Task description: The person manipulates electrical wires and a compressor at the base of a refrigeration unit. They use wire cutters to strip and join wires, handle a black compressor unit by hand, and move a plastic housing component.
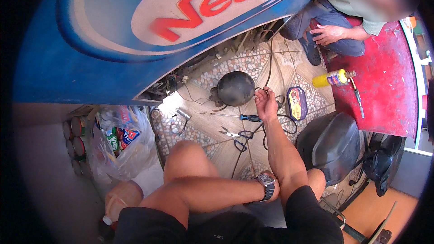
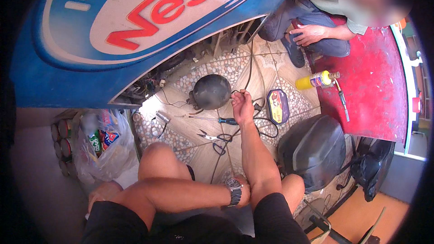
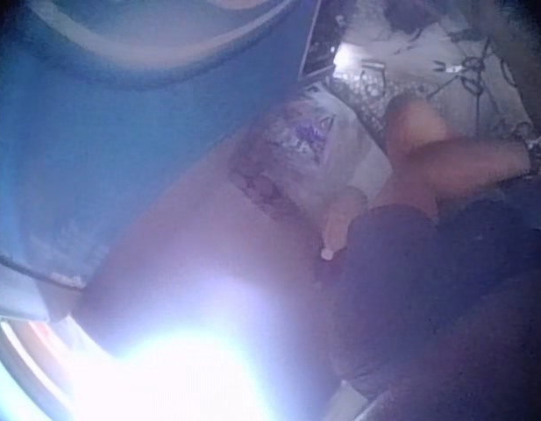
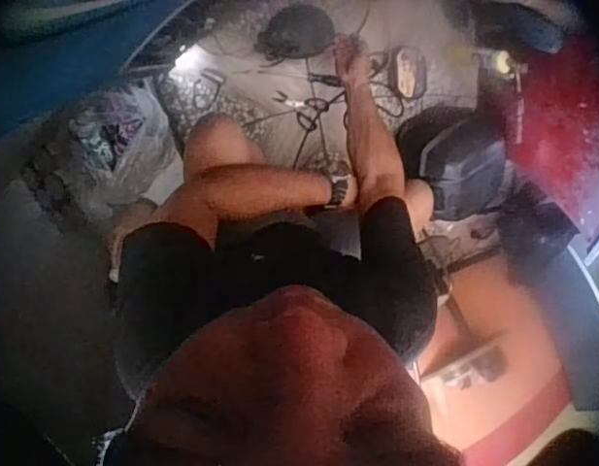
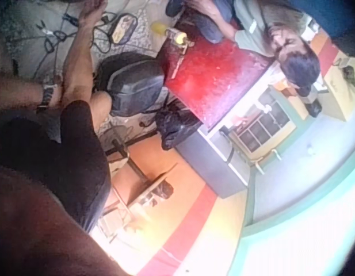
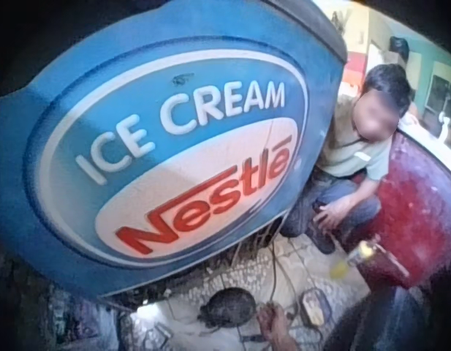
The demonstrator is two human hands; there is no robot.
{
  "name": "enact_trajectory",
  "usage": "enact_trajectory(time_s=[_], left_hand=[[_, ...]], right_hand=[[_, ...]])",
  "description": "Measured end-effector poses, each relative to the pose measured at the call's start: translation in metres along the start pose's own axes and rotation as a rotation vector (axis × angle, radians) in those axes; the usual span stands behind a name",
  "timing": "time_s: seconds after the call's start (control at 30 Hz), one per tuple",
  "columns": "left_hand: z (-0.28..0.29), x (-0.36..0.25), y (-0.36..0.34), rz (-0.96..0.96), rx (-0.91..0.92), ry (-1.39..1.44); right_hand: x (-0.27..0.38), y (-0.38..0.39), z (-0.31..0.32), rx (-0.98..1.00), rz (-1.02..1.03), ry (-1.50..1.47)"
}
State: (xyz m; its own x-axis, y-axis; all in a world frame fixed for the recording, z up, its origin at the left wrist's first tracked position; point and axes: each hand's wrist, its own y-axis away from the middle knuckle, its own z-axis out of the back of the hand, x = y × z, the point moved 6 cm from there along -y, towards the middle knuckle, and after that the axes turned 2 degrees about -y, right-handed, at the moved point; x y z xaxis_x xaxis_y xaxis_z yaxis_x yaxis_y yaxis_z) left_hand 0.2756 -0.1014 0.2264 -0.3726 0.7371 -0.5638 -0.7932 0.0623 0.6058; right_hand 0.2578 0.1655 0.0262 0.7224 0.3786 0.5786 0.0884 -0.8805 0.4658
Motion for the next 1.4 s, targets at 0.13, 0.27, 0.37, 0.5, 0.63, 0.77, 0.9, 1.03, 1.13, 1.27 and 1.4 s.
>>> enact_trajectory(time_s=[0.13,0.27,0.37,0.5,0.63,0.77,0.9,1.03,1.13,1.27,1.4], left_hand=[[-0.005,-0.002,-0.016,0.025,-0.031,-0.009],[0.004,-0.008,-0.020,0.065,0.026,-0.083],[0.015,-0.007,-0.006,-0.002,0.008,0.007],[0.014,-0.005,-0.005,0.033,0.024,0.030],[0.015,-0.004,-0.004,0.045,0.036,0.028],[0.024,0.000,0.013,0.059,-0.010,0.034],[0.027,-0.001,0.000,-0.004,-0.045,0.015],[0.008,-0.005,-0.025,-0.009,-0.104,0.011],[-0.011,-0.002,-0.048,0.010,-0.261,0.076],[0.005,-0.001,-0.022,-0.048,-0.427,0.083],[-0.018,0.000,-0.043,0.002,-0.493,0.130]], right_hand=[[-0.001,-0.001,-0.001,-0.007,-0.012,0.035],[0.004,0.000,0.004,-0.001,-0.027,0.061],[0.006,0.007,-0.004,0.003,-0.069,0.054],[0.003,0.014,-0.015,0.043,-0.119,-0.036],[-0.001,0.008,-0.007,0.036,-0.090,0.002],[-0.003,0.004,0.000,0.006,-0.066,0.014],[0.001,0.004,0.006,-0.013,-0.078,0.010],[0.001,0.004,-0.002,-0.025,-0.098,0.029],[-0.003,0.001,-0.010,0.014,-0.085,0.036],[0.005,0.004,0.009,-0.003,-0.060,0.060],[0.001,0.003,0.008,0.010,-0.043,0.055]])
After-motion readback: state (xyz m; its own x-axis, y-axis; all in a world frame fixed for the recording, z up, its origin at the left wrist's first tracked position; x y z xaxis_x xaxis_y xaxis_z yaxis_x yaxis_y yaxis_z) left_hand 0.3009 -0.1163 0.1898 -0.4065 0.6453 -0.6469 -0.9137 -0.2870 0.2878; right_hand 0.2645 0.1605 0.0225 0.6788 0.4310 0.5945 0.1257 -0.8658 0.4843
